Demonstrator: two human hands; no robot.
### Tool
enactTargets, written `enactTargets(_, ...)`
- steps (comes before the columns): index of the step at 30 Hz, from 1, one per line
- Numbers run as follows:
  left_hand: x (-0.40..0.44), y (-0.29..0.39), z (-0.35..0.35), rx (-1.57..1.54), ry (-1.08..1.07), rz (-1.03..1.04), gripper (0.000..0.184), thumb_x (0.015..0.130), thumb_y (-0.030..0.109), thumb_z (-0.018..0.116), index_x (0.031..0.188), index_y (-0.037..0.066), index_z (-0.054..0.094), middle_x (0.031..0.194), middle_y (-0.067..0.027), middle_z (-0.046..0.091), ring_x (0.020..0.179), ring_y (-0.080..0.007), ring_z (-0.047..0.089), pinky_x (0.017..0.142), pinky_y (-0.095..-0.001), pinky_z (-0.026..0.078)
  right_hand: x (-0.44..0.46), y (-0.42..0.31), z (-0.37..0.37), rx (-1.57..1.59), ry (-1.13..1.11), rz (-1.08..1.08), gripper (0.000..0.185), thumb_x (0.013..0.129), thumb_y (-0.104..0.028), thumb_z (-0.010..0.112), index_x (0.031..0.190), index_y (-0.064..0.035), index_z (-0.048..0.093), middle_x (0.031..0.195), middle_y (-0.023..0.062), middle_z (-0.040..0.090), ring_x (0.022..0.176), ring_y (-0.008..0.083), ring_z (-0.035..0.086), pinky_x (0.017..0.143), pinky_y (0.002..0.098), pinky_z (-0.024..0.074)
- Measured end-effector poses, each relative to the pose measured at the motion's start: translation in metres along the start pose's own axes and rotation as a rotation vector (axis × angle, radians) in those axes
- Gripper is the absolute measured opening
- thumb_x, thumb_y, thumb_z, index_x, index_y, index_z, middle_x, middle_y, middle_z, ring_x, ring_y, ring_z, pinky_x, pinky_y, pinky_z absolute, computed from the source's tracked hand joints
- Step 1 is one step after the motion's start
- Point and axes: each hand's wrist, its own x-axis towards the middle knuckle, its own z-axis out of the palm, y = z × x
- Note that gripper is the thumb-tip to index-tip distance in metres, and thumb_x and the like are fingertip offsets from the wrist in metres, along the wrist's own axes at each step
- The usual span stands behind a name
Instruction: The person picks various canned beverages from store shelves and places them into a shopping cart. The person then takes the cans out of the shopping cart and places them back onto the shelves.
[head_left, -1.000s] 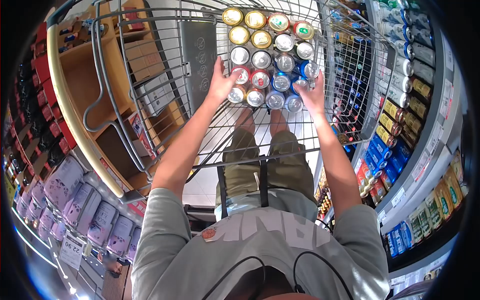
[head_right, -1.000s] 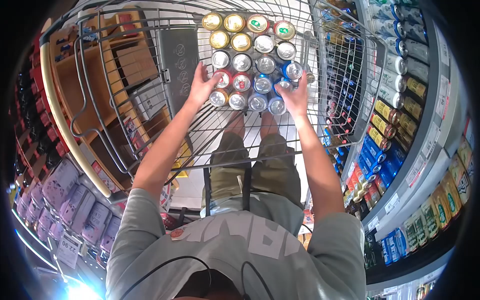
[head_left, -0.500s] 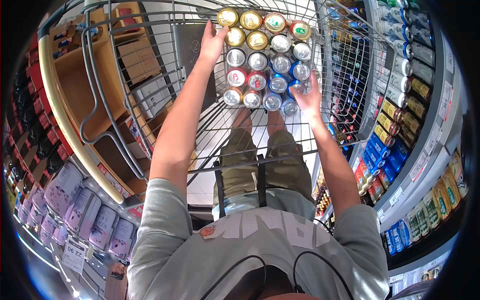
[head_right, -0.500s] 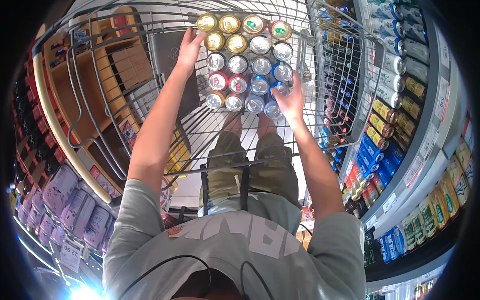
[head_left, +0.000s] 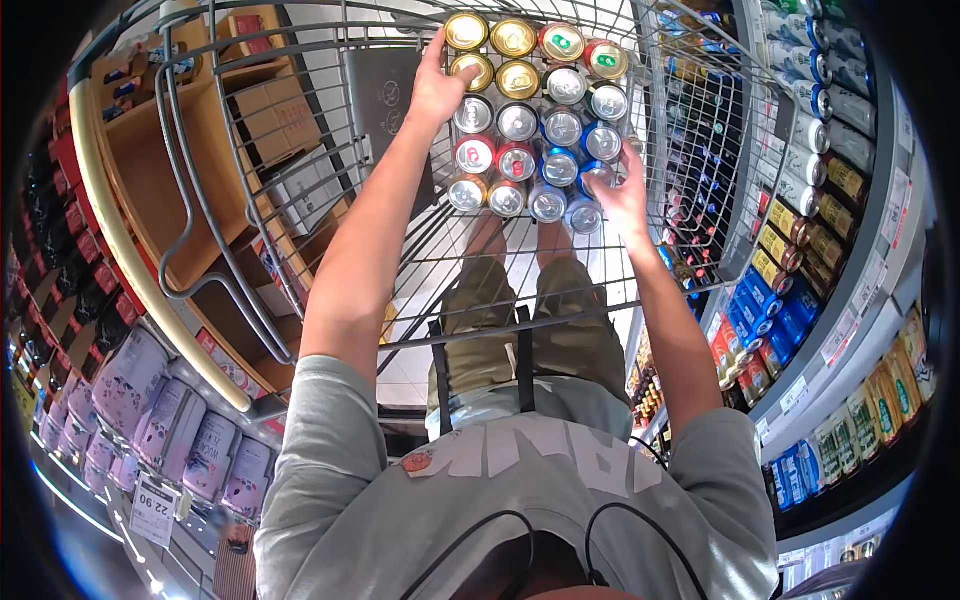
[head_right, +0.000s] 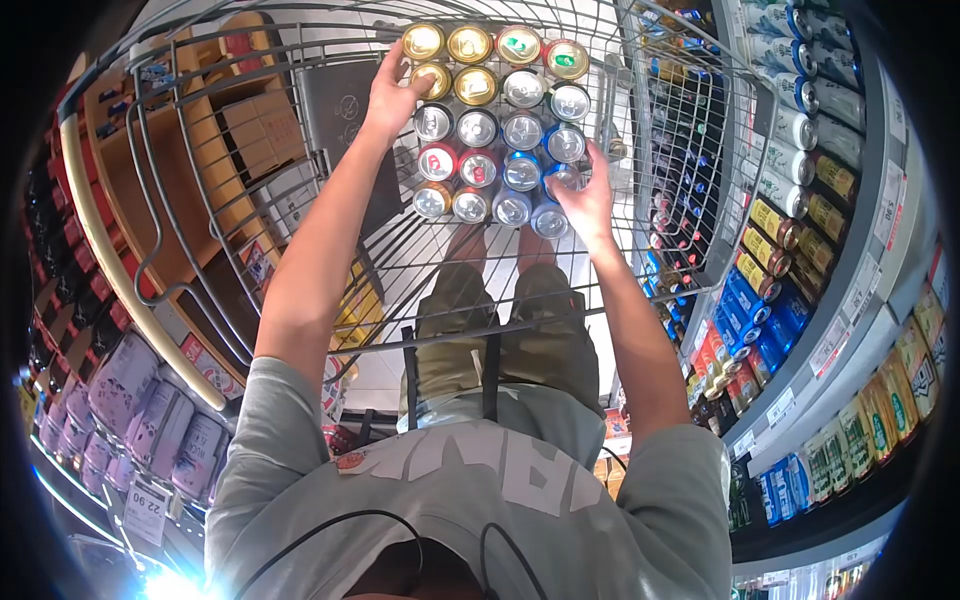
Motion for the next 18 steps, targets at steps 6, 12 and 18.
enactTargets(6, -0.004, 0.001, 0.001, 0.075, 0.002, -0.044, 0.089, 0.084, 0.011, 0.077, 0.157, 0.01, 0.027, 0.153, -0.0232, 0.042, 0.144, -0.0326, 0.039, 0.116, -0.0391, 0.036, 0.001, -0.001, 0.003, 0.026, -0.014, -0.005, 0.08, 0.073, -0.009, 0.083, 0.142, 0.0011, 0.044, 0.134, 0.0184, 0.056, 0.128, 0.0276, 0.053, 0.11, 0.0373, 0.0398)
enactTargets(12, -0.002, -0.009, 0.0, 0.103, -0.006, -0.011, 0.09, 0.084, 0.011, 0.077, 0.158, 0.014, 0.027, 0.152, -0.0223, 0.044, 0.143, -0.0318, 0.041, 0.116, -0.0386, 0.036, 0.002, -0.009, 0.007, 0.02, -0.038, 0.059, 0.08, 0.076, -0.007, 0.079, 0.144, 0.0044, 0.038, 0.137, 0.0203, 0.053, 0.129, 0.0283, 0.05, 0.111, 0.0384, 0.0385)
enactTargets(18, -0.004, -0.009, 0.002, 0.043, -0.003, -0.051, 0.088, 0.086, 0.012, 0.074, 0.159, 0.015, 0.025, 0.15, -0.0249, 0.044, 0.141, -0.033, 0.044, 0.114, -0.0379, 0.038, 0.003, -0.002, 0.006, 0.089, -0.031, 0.126, 0.082, 0.076, -0.004, 0.077, 0.146, 0.0048, 0.034, 0.14, 0.0219, 0.049, 0.132, 0.0289, 0.047, 0.113, 0.0395, 0.0355)
